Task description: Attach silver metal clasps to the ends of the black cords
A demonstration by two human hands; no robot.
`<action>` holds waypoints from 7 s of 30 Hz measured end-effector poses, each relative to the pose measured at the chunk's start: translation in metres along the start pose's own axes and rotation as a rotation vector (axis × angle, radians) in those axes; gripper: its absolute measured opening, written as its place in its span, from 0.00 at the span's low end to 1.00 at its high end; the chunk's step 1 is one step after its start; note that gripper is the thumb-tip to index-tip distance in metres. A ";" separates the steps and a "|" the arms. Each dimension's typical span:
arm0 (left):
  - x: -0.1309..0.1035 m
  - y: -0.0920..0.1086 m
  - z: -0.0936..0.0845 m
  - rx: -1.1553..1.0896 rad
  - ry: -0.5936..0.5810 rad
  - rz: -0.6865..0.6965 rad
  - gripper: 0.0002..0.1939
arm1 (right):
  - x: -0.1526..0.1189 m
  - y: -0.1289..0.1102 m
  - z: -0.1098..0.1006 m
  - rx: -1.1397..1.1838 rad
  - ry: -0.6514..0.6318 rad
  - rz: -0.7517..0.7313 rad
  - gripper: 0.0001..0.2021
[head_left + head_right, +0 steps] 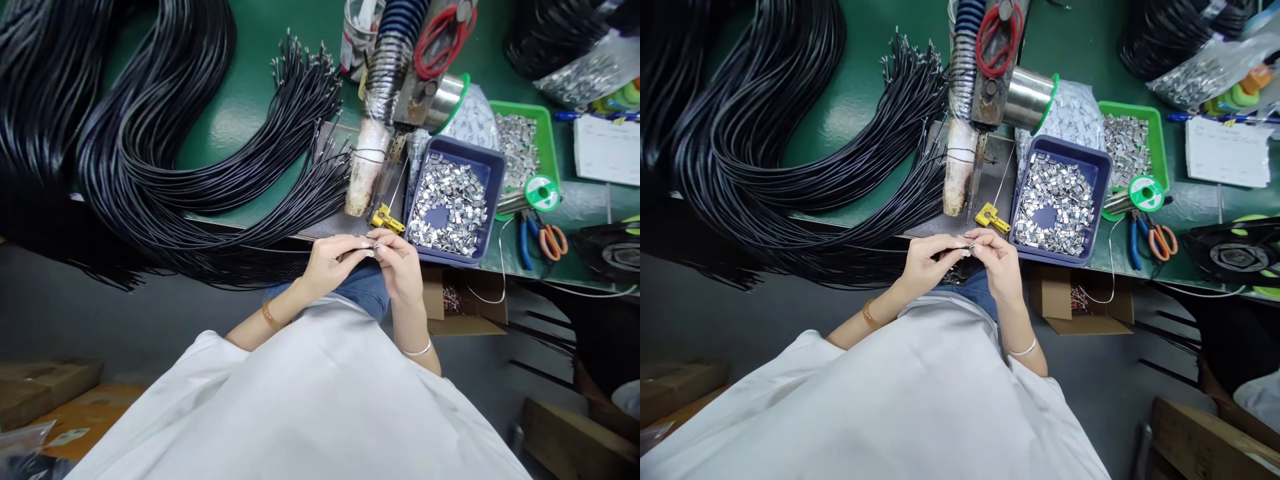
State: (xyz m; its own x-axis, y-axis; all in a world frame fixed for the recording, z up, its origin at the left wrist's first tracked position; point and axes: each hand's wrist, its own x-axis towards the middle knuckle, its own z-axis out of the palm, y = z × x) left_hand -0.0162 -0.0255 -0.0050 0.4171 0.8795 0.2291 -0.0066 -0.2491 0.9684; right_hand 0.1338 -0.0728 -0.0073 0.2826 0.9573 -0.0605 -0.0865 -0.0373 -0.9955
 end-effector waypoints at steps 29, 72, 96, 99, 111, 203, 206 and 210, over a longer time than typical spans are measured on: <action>0.005 -0.012 -0.008 0.095 -0.139 0.007 0.09 | -0.003 -0.011 -0.007 -0.457 0.045 -0.268 0.02; 0.027 -0.002 -0.004 -0.547 0.037 -0.409 0.13 | 0.006 0.010 0.002 -0.672 0.209 -0.771 0.07; 0.032 0.003 -0.002 -0.551 0.071 -0.512 0.16 | 0.006 0.006 0.002 -0.712 0.207 -0.754 0.05; 0.031 0.004 -0.003 -0.541 0.072 -0.491 0.14 | 0.006 0.004 0.003 -0.709 0.221 -0.756 0.05; 0.029 0.004 -0.002 -0.547 0.059 -0.514 0.16 | 0.004 0.006 0.002 -0.680 0.208 -0.750 0.06; 0.028 -0.002 -0.004 -0.531 0.026 -0.436 0.09 | 0.007 -0.005 0.004 -0.679 0.192 -0.706 0.07; 0.028 -0.002 -0.004 -0.532 0.034 -0.451 0.09 | 0.007 -0.004 0.003 -0.677 0.182 -0.707 0.07; 0.028 -0.003 -0.003 -0.506 0.055 -0.468 0.09 | 0.007 -0.004 0.003 -0.687 0.184 -0.699 0.05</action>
State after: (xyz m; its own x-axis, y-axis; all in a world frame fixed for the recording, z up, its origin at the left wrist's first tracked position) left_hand -0.0075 0.0009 -0.0013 0.4324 0.8711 -0.2326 -0.2658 0.3696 0.8904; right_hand 0.1331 -0.0650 -0.0036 0.2073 0.7704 0.6029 0.7109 0.3047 -0.6338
